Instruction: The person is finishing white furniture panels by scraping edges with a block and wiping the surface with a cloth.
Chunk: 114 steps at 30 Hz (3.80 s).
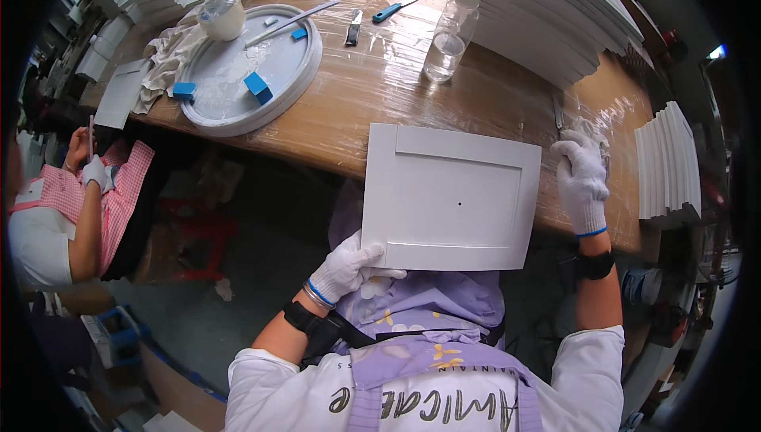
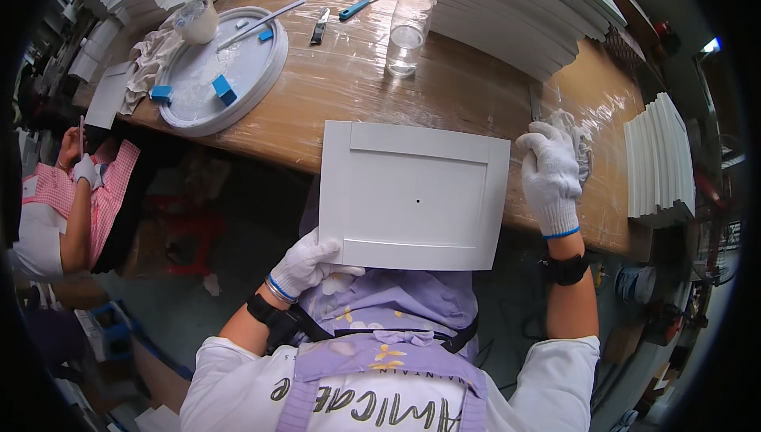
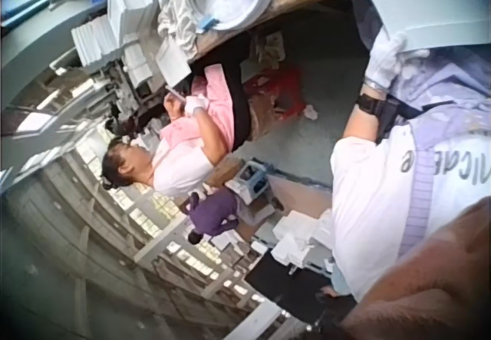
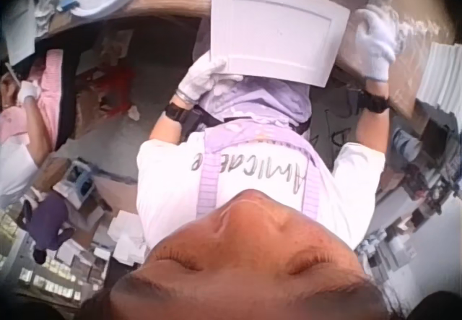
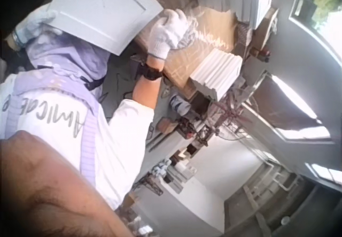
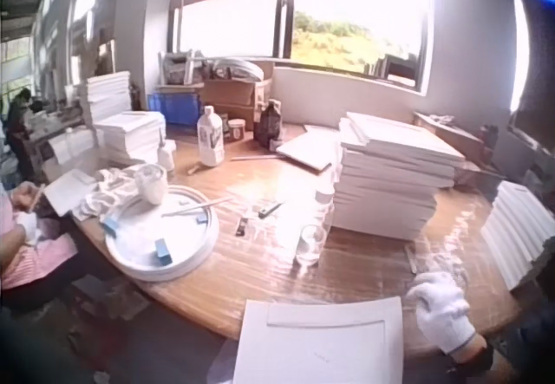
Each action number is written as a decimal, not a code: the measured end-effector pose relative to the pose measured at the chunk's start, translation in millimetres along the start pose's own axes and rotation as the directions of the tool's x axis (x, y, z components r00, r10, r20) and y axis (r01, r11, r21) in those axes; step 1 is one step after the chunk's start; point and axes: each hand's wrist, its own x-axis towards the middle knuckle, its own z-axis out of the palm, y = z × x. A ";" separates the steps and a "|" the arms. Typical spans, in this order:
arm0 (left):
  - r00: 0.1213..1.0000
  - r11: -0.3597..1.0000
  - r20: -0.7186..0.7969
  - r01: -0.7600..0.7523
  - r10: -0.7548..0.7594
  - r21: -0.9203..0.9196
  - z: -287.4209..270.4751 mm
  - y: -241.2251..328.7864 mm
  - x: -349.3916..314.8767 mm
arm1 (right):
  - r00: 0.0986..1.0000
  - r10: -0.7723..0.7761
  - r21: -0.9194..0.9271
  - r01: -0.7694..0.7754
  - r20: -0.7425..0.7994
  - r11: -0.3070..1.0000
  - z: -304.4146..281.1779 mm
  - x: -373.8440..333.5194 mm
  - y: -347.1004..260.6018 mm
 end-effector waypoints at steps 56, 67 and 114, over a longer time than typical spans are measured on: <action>0.995 0.990 0.076 0.071 -0.062 -0.120 -24.0 -12.2 13.1 | 0.844 0.029 0.623 -0.418 0.536 0.661 48.9 104.7 -163.1; 0.992 0.987 0.090 0.100 -0.090 -0.123 -26.0 -12.8 12.2 | 0.916 -0.249 0.603 0.010 0.315 0.798 70.0 98.1 -152.2; 0.994 0.995 0.042 0.099 -0.099 -0.010 -22.7 -7.3 9.7 | 0.881 -0.393 0.512 0.216 0.265 0.831 67.4 98.0 -166.3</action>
